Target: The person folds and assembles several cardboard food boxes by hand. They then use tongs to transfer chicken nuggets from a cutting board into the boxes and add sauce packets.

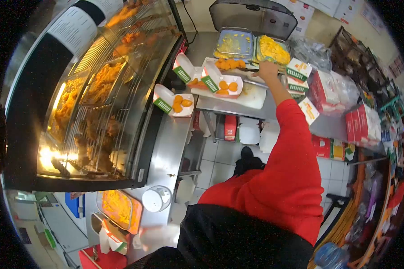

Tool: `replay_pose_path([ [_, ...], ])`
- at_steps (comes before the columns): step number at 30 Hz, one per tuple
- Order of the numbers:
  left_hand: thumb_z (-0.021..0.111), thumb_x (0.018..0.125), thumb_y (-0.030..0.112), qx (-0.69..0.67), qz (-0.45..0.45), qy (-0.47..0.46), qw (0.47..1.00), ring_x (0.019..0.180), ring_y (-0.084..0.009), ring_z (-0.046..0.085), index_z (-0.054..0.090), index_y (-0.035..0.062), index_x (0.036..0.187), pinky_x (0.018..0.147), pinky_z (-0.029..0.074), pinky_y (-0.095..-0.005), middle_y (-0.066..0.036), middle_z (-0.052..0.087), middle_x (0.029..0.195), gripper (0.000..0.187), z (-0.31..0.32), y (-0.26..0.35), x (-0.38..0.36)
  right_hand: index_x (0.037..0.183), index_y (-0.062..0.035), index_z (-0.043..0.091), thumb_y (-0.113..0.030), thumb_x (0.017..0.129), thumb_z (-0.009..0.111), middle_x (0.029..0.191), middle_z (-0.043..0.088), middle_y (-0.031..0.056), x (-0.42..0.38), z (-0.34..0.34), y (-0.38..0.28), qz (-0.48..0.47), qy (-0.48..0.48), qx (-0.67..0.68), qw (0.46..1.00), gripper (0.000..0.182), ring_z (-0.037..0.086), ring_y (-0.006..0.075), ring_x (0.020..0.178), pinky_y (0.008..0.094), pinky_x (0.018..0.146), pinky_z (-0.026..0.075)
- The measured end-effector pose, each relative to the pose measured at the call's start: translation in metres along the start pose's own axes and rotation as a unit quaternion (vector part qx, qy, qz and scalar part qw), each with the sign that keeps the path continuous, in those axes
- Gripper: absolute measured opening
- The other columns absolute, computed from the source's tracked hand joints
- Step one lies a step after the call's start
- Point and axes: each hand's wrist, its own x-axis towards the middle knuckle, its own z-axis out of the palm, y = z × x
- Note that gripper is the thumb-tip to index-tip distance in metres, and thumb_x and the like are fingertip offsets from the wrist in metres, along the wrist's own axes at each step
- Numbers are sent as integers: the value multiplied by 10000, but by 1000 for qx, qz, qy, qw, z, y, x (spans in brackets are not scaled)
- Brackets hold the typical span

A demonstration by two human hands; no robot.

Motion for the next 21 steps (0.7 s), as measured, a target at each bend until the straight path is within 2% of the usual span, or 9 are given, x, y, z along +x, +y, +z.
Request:
replay_pose_path([
  [4,620,736,102,13,-67,-147,987,1134,-187,425,405,56,1179,1002,322,-314,-70,433,1196,494,90,-6,-81,901,-40,671,-676,532,727,924,667,140,43,33,-5,3,-64,33,997,738,664,276,830,382,705,525],
  [8,612,731,89,18,-101,-311,945,1133,-180,423,410,63,1167,1004,317,-307,-61,434,1186,480,170,4,-125,915,-13,662,-672,567,704,922,658,147,53,49,-8,-43,-55,60,996,746,661,275,828,374,693,527],
  [10,608,729,83,8,-107,-404,909,1133,-176,421,412,67,1160,1005,314,-303,-56,435,1182,474,205,17,-125,922,0,656,-659,587,697,923,653,149,56,73,-8,-64,-28,83,994,740,661,270,820,367,687,529],
  [11,606,728,80,0,-110,-446,888,1133,-174,421,413,68,1157,1005,313,-301,-54,435,1179,470,225,26,-121,961,0,639,-593,661,681,940,646,144,53,65,-5,-76,-38,84,993,666,661,267,807,369,671,531],
  [12,604,727,77,-8,-115,-484,867,1132,-172,420,414,70,1154,1006,312,-300,-51,436,1177,467,243,33,-117,974,-3,633,-570,679,678,949,645,141,53,72,-1,-76,-22,92,993,641,660,269,806,372,666,531],
  [14,641,701,90,-28,-152,-558,816,1116,-158,409,400,86,1086,1000,275,-273,-43,417,1127,454,285,45,-112,1002,-8,622,-524,717,670,967,641,136,54,84,7,-80,12,104,991,591,659,273,805,378,657,531],
  [16,685,673,139,-22,-165,-632,757,1102,-156,403,386,104,1039,976,279,-262,-42,411,1111,474,317,38,-99,1036,-46,616,-490,737,659,964,641,120,58,86,17,-76,-4,118,990,536,657,277,797,380,633,530],
  [17,711,656,225,-24,-204,-653,729,1072,-149,399,380,101,1182,970,291,-270,-59,400,1220,634,326,28,-94,1036,-53,618,-491,732,662,960,642,118,60,89,20,-75,-6,124,989,535,657,276,791,378,629,530],
  [21,714,653,328,-37,-203,-718,665,1245,-179,325,167,97,1406,1016,275,-294,-94,265,1414,960,372,52,-109,1034,-67,623,-510,714,662,958,643,117,65,97,27,-82,9,121,989,547,656,272,773,377,620,530],
])
